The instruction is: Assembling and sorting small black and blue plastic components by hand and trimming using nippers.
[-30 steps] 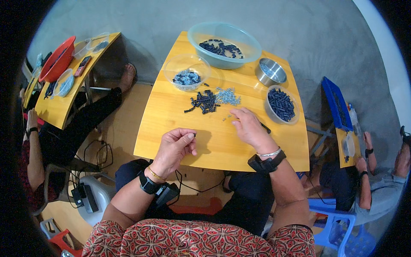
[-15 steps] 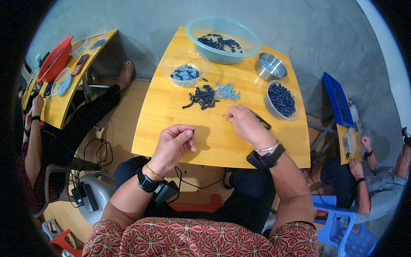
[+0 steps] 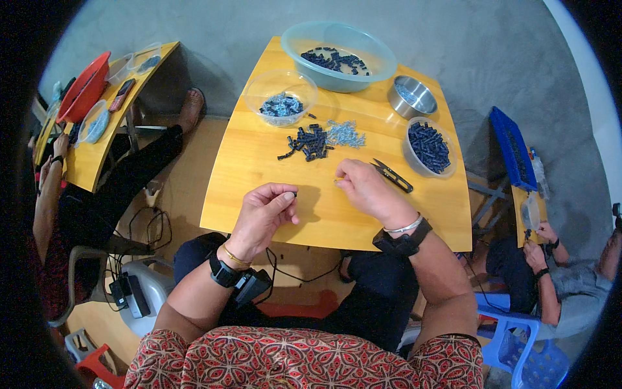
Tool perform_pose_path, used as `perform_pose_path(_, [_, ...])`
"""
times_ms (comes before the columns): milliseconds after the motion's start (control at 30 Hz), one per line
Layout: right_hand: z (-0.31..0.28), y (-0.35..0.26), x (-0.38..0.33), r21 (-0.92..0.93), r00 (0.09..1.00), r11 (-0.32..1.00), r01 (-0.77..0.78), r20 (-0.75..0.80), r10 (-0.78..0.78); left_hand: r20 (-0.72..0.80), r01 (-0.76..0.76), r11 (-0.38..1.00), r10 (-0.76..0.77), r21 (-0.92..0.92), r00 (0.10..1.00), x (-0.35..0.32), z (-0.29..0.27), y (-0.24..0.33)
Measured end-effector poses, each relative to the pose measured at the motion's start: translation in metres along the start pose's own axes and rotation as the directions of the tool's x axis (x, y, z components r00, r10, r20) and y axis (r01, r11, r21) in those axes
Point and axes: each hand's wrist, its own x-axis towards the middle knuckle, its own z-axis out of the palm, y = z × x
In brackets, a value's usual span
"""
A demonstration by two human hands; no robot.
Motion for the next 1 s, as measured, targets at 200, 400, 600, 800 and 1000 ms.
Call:
perform_pose_path(200, [0.013, -0.002, 0.006, -0.142, 0.989, 0.978, 0.151, 0.013, -0.151, 0.024, -0.001, 1.000, 0.002, -0.025, 1.000, 0.000, -0.003, -0.001])
perform_pose_path(400, [0.000, -0.032, 0.004, 0.143, 0.991, 0.981, -0.129, 0.044, 0.124, 0.069, 0.048, 0.983, -0.036, -0.177, 0.997, -0.001, -0.011, 0.005])
perform_pose_path(600, [0.017, -0.052, 0.002, 0.587, 0.985, 0.808, -0.036, -0.116, 0.128, 0.091, 0.042, 0.973, -0.022, -0.228, 0.996, 0.000, -0.011, 0.004])
perform_pose_path(800, [0.032, -0.053, 0.000, 0.833, 0.993, 0.551, -0.038, -0.032, 0.117, 0.105, 0.025, 0.982, -0.006, -0.185, 0.994, 0.002, -0.014, 0.002])
perform_pose_path(1000, [0.043, -0.051, -0.006, 0.845, 0.984, 0.534, 0.018, -0.111, 0.141, 0.187, 0.028, 0.968, 0.019, -0.250, 0.982, 0.005, -0.016, 0.000])
